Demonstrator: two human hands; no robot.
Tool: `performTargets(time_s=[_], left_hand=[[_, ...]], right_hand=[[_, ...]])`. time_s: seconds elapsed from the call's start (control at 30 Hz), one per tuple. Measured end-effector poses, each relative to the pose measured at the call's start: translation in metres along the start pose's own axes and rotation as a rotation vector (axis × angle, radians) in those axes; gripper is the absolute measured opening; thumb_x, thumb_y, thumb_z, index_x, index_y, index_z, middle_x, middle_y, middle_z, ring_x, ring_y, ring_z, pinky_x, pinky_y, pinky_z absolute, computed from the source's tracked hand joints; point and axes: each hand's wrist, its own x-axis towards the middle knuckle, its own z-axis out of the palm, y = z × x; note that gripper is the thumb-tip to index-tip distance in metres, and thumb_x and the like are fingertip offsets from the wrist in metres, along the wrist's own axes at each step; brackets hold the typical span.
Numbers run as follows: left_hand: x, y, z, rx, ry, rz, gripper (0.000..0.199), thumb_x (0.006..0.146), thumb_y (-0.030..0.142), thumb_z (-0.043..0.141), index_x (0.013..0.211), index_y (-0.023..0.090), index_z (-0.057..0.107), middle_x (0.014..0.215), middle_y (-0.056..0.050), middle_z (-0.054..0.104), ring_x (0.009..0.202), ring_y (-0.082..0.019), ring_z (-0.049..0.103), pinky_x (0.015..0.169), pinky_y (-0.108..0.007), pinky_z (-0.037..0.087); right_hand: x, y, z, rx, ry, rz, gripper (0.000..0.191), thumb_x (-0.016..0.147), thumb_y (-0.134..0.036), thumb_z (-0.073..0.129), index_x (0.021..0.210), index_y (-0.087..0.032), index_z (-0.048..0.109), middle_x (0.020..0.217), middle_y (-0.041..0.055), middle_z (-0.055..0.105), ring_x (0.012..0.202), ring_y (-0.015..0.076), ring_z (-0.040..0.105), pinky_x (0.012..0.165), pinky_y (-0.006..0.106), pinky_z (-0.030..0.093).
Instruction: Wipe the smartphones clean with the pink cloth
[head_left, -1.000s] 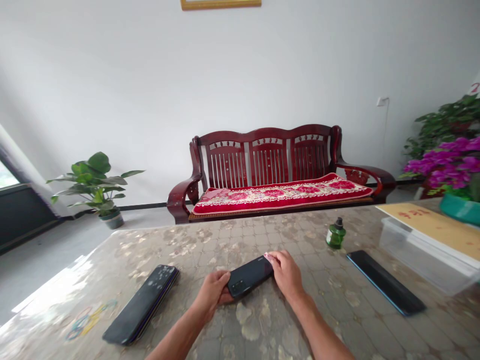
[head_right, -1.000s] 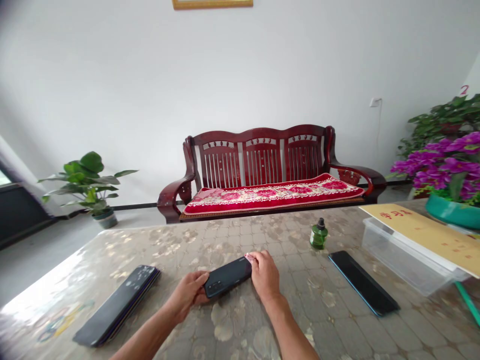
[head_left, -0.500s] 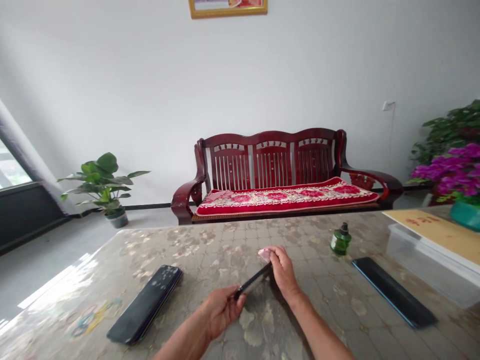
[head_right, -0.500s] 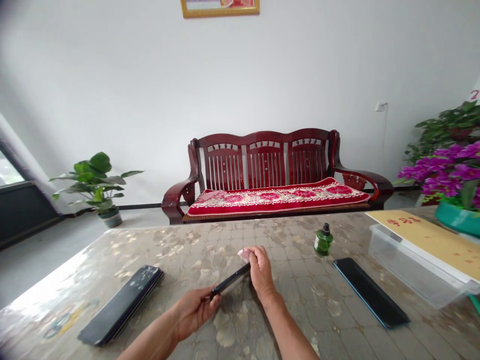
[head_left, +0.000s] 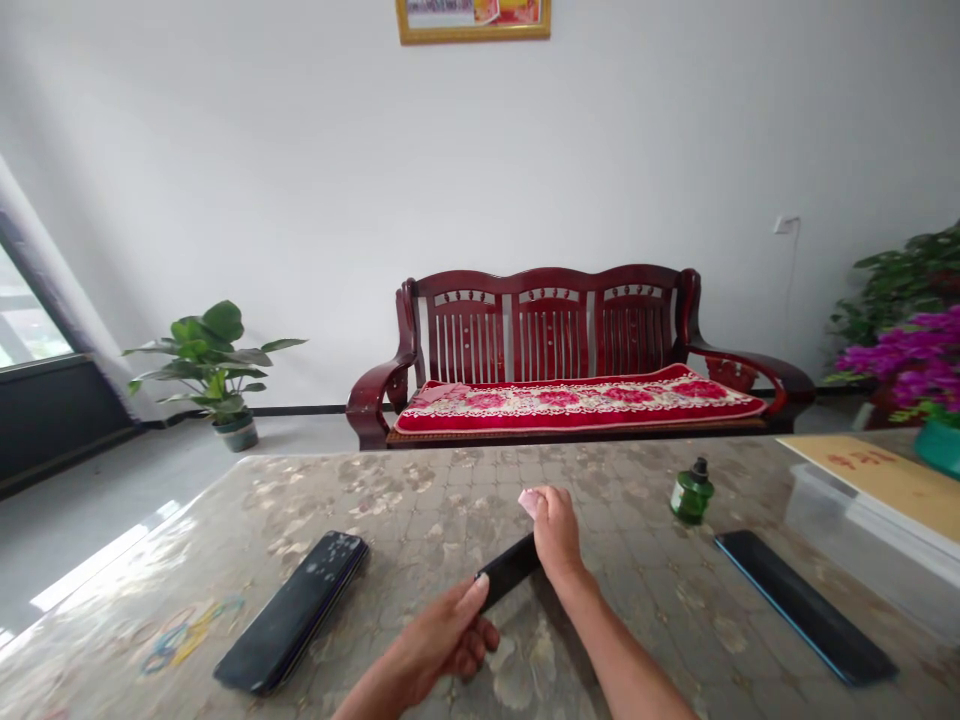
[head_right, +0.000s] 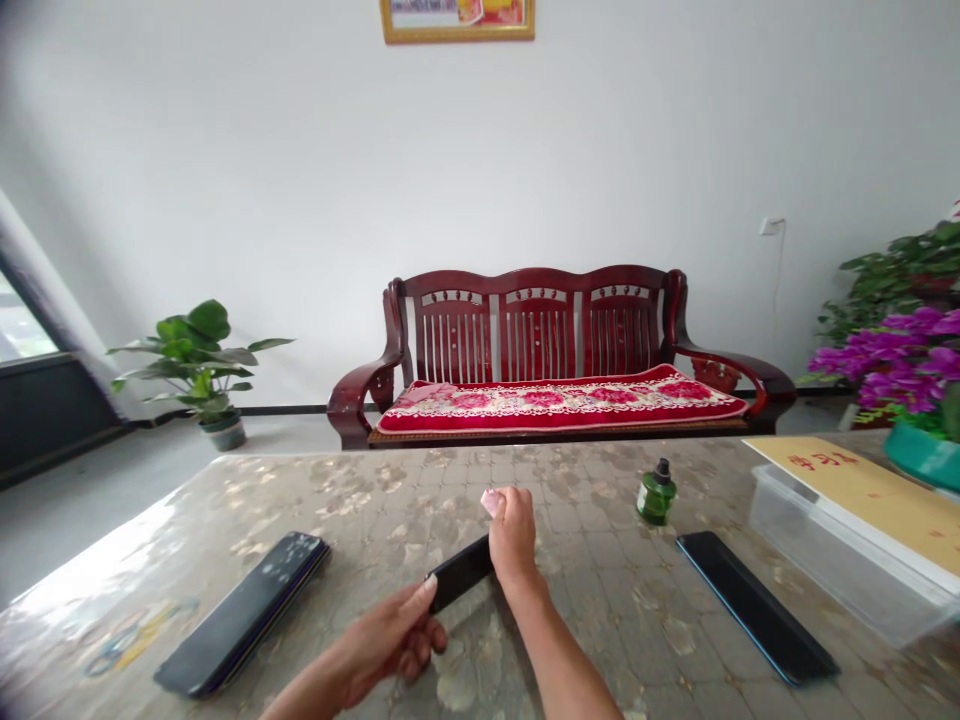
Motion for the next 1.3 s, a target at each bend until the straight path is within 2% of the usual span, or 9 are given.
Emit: performTargets(time_s=[0.13, 0.23, 0.3, 0.43, 0.53, 0.7, 0.87, 1.07, 1.3], left_hand=[[0.0, 0.008, 0.001, 0.774, 0.308, 0.222, 0.043, 0.096, 0.05, 0.043, 0.079, 0.017, 0.066, 0.064, -0.006, 0.063, 0.066, -0.021, 0.066, 0.064, -0.026, 0.047], [-0.001, 0.014, 0.002, 1.019, 0.494, 0.411, 0.031, 0.094, 0.038, 0.045, 0.101, 0.021, 0.07, 0.093, -0.009, 0.069, 0.091, -0.025, 0.067, 0.079, -0.03, 0.047], [0.0, 0.014, 0.003, 0.947, 0.473, 0.528, 0.033, 0.093, 0.035, 0.044, 0.115, 0.024, 0.067, 0.107, -0.009, 0.069, 0.1, -0.024, 0.066, 0.086, -0.03, 0.048], [0.002, 0.007, 0.004, 0.766, 0.397, 0.581, 0.033, 0.093, 0.035, 0.042, 0.111, 0.024, 0.068, 0.107, -0.006, 0.073, 0.099, -0.023, 0.068, 0.087, -0.028, 0.049], [0.002, 0.002, 0.005, 0.749, 0.42, 0.578, 0.03, 0.092, 0.036, 0.046, 0.109, 0.027, 0.069, 0.105, -0.003, 0.075, 0.096, -0.023, 0.07, 0.084, -0.027, 0.051], [0.002, -0.003, 0.003, 0.724, 0.454, 0.607, 0.028, 0.09, 0.037, 0.051, 0.107, 0.03, 0.072, 0.104, -0.002, 0.076, 0.097, -0.024, 0.07, 0.086, -0.027, 0.051], [0.003, -0.003, 0.004, 0.716, 0.467, 0.586, 0.028, 0.09, 0.038, 0.051, 0.107, 0.031, 0.072, 0.103, -0.001, 0.076, 0.096, -0.024, 0.071, 0.084, -0.026, 0.051], [0.002, -0.001, 0.004, 0.72, 0.449, 0.579, 0.029, 0.093, 0.036, 0.047, 0.107, 0.029, 0.071, 0.102, -0.002, 0.076, 0.091, -0.024, 0.072, 0.077, -0.025, 0.05], [0.003, -0.006, 0.003, 0.782, 0.472, 0.565, 0.027, 0.092, 0.035, 0.051, 0.11, 0.03, 0.071, 0.101, -0.002, 0.077, 0.091, -0.025, 0.072, 0.078, -0.027, 0.051]], right_hand=[[-0.004, 0.0, 0.001, -0.023, 0.001, -0.022, 0.029, 0.086, -0.029, 0.038, 0.081, -0.022, 0.065, 0.085, 0.0075, 0.061, 0.084, 0.0227, 0.057, 0.079, 0.034, 0.045], [-0.006, 0.001, 0.001, -0.029, -0.001, -0.031, 0.029, 0.087, -0.032, 0.037, 0.082, -0.022, 0.065, 0.085, 0.0071, 0.061, 0.084, 0.0223, 0.057, 0.078, 0.033, 0.046], [-0.003, 0.001, -0.002, -0.029, -0.005, -0.038, 0.03, 0.088, -0.032, 0.037, 0.083, -0.022, 0.065, 0.086, 0.0069, 0.063, 0.085, 0.0217, 0.058, 0.079, 0.033, 0.046], [0.005, -0.004, -0.022, -0.029, 0.005, -0.069, 0.031, 0.092, -0.033, 0.036, 0.089, -0.021, 0.064, 0.092, 0.0071, 0.064, 0.09, 0.0212, 0.059, 0.085, 0.034, 0.047], [0.004, -0.011, -0.041, -0.07, -0.011, -0.213, 0.031, 0.098, -0.033, 0.036, 0.095, -0.022, 0.064, 0.096, 0.0069, 0.063, 0.094, 0.0207, 0.058, 0.087, 0.035, 0.046], [-0.016, -0.015, -0.06, -0.322, -0.107, -0.439, 0.027, 0.1, -0.03, 0.039, 0.108, -0.025, 0.065, 0.091, 0.0058, 0.061, 0.087, 0.0218, 0.056, 0.078, 0.034, 0.046], [-0.043, -0.032, -0.054, -0.403, -0.159, -0.524, 0.026, 0.1, -0.025, 0.041, 0.112, -0.027, 0.065, 0.087, 0.0052, 0.06, 0.082, 0.022, 0.055, 0.076, 0.035, 0.046], [-0.079, -0.056, -0.027, -0.274, -0.247, -0.593, 0.031, 0.098, -0.017, 0.046, 0.125, -0.027, 0.058, 0.091, 0.0048, 0.061, 0.082, 0.0203, 0.058, 0.073, 0.032, 0.048], [-0.036, -0.036, -0.051, -0.379, -0.183, -0.5, 0.027, 0.096, -0.014, 0.042, 0.101, -0.028, 0.064, 0.087, 0.0045, 0.058, 0.081, 0.0219, 0.056, 0.073, 0.033, 0.047]])
